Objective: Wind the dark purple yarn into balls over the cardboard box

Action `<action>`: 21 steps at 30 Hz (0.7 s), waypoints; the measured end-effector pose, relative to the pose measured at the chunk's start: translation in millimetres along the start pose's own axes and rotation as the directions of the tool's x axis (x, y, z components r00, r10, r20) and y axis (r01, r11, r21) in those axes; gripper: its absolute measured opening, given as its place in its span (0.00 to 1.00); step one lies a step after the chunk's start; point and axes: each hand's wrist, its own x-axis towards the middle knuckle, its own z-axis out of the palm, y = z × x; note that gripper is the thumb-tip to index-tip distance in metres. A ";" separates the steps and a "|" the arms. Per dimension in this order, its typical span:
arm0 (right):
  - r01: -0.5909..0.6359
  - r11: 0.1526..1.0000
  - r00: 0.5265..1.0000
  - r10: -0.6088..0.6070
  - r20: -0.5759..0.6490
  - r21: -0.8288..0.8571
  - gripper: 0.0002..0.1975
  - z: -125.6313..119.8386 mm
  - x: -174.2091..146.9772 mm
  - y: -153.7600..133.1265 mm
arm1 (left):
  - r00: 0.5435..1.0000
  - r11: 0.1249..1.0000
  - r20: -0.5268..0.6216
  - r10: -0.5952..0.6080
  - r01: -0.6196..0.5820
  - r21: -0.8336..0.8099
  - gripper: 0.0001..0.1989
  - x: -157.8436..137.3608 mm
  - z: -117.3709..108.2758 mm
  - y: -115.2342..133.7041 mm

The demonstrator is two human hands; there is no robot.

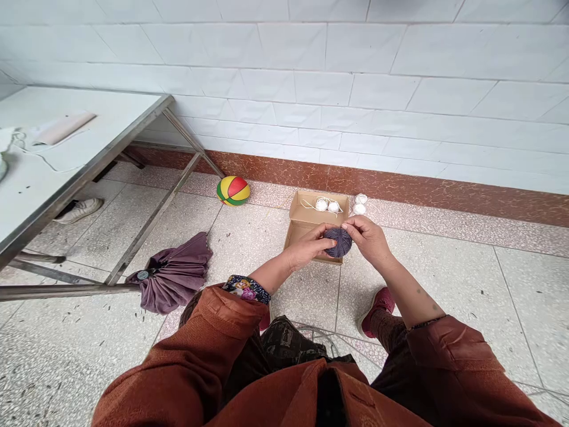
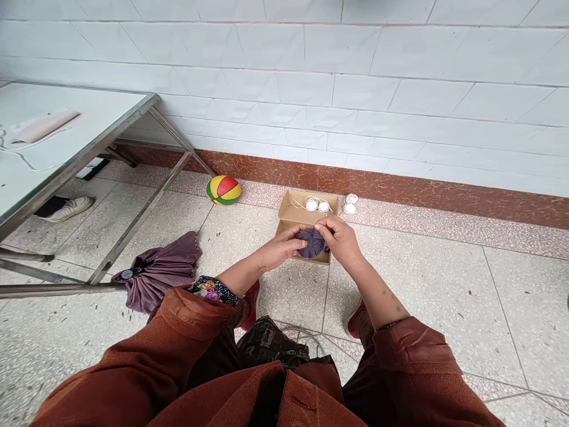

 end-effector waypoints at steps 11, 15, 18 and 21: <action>-0.042 0.999 0.993 0.042 0.108 -0.010 0.08 10.5 -5.6 9.0 | 0.994 0.968 0.063 0.087 -0.070 -0.243 0.31 -2.4 -1.3 10.6; 0.016 1.000 0.974 -0.011 0.228 -0.019 0.08 13.3 -9.9 7.2 | 0.979 0.971 -0.160 0.128 -0.157 -0.180 0.25 4.7 -7.5 14.2; 0.058 0.998 0.947 -0.061 0.317 0.019 0.10 9.8 -11.5 -2.6 | 0.940 0.987 -0.305 0.151 -0.162 -0.009 0.26 9.6 -12.6 11.1; 0.042 0.993 0.928 -0.078 0.364 0.106 0.08 4.0 -11.4 -13.1 | 0.912 0.970 -0.359 0.200 -0.132 0.204 0.28 12.4 -15.0 5.1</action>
